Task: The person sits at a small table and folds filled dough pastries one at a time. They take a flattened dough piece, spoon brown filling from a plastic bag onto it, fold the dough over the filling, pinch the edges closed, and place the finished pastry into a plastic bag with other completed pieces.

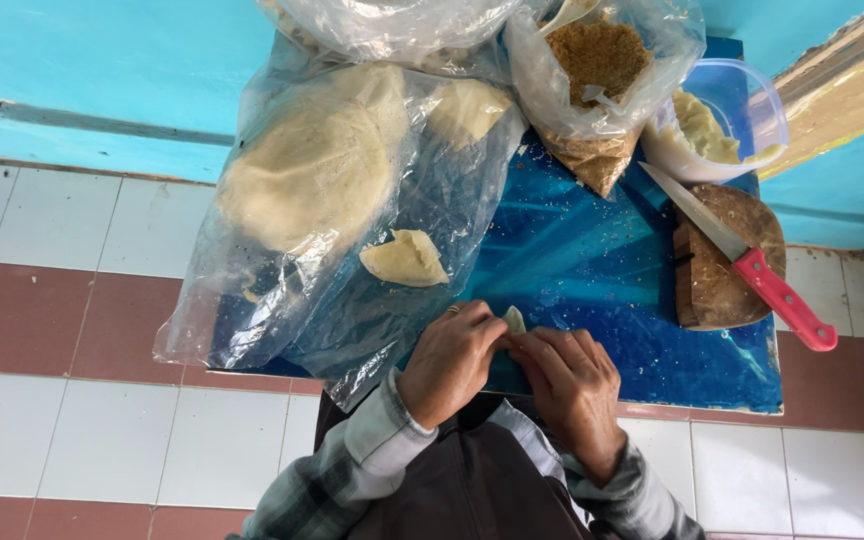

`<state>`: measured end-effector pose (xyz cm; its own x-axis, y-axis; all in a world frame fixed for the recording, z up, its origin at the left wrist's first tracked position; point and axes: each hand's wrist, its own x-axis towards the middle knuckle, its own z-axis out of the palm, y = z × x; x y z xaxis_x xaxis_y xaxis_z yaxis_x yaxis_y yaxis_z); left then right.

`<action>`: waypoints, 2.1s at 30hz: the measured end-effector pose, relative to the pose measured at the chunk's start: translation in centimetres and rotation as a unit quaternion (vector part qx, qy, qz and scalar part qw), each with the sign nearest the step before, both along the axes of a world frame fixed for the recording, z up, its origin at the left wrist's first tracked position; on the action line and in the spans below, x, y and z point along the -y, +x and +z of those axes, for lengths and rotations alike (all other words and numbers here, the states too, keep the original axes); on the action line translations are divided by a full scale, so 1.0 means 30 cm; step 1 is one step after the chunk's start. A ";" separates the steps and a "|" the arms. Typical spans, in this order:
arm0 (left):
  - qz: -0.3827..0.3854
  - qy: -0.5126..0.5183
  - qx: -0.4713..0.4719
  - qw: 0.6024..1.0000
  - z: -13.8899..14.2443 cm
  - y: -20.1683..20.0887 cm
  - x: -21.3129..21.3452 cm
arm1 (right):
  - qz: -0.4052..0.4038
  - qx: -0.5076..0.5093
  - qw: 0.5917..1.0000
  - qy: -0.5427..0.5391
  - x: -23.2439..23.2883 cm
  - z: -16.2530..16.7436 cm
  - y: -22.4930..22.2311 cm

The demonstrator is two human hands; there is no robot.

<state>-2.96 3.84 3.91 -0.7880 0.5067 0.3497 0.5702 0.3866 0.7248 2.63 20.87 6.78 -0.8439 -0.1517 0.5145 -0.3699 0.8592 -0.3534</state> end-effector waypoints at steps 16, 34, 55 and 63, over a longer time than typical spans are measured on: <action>0.015 -0.048 -0.080 0.996 0.007 0.009 -0.011 | -0.026 0.155 0.979 -0.131 -0.054 -0.036 -0.087; 0.020 -0.045 -0.091 0.995 -0.007 -0.005 -0.013 | 0.004 -0.013 1.000 0.022 -0.031 -0.009 -0.045; 0.099 0.128 -0.033 0.986 0.034 0.031 0.002 | -0.021 0.021 0.974 0.224 -0.022 0.000 -0.083; 0.109 0.159 -0.027 0.981 0.029 0.077 0.047 | -0.029 0.082 0.978 0.191 -0.026 0.012 -0.219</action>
<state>-0.66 2.42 4.76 -0.8417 0.1870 0.5066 0.5398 0.2637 0.7994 -3.95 21.64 7.15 -0.9232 -0.2548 0.2877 -0.2812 0.9582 -0.0535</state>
